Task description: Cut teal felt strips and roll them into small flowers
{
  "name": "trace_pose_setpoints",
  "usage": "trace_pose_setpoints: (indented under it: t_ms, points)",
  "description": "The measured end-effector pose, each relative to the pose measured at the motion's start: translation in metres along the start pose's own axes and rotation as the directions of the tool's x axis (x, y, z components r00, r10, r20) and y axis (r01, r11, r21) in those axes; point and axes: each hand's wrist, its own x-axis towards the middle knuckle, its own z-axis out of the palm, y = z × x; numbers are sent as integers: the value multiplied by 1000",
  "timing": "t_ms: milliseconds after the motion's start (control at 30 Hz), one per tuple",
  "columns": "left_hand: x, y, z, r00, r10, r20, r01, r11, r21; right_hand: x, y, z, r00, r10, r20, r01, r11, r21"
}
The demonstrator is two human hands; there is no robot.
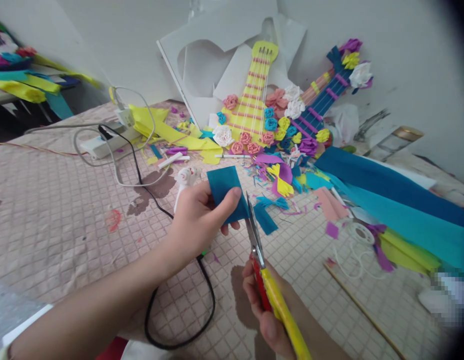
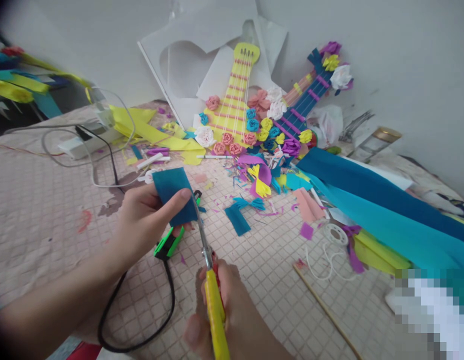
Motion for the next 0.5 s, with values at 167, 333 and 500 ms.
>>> trace_pose_setpoints:
  t_ms: [167,333,500]
  points:
    - [0,0,0,1000,5,21,-5,1000,3,-7,-2,5,1000,8,22,-8,1000,10]
    - [1,1,1,1000,-7,17,7,1000,-3,-3,0,1,1000,-11,-23,12,1000,25]
    - [0,0,0,1000,-10,27,10,1000,-2,1,5,4,1000,-11,-21,12,1000,26]
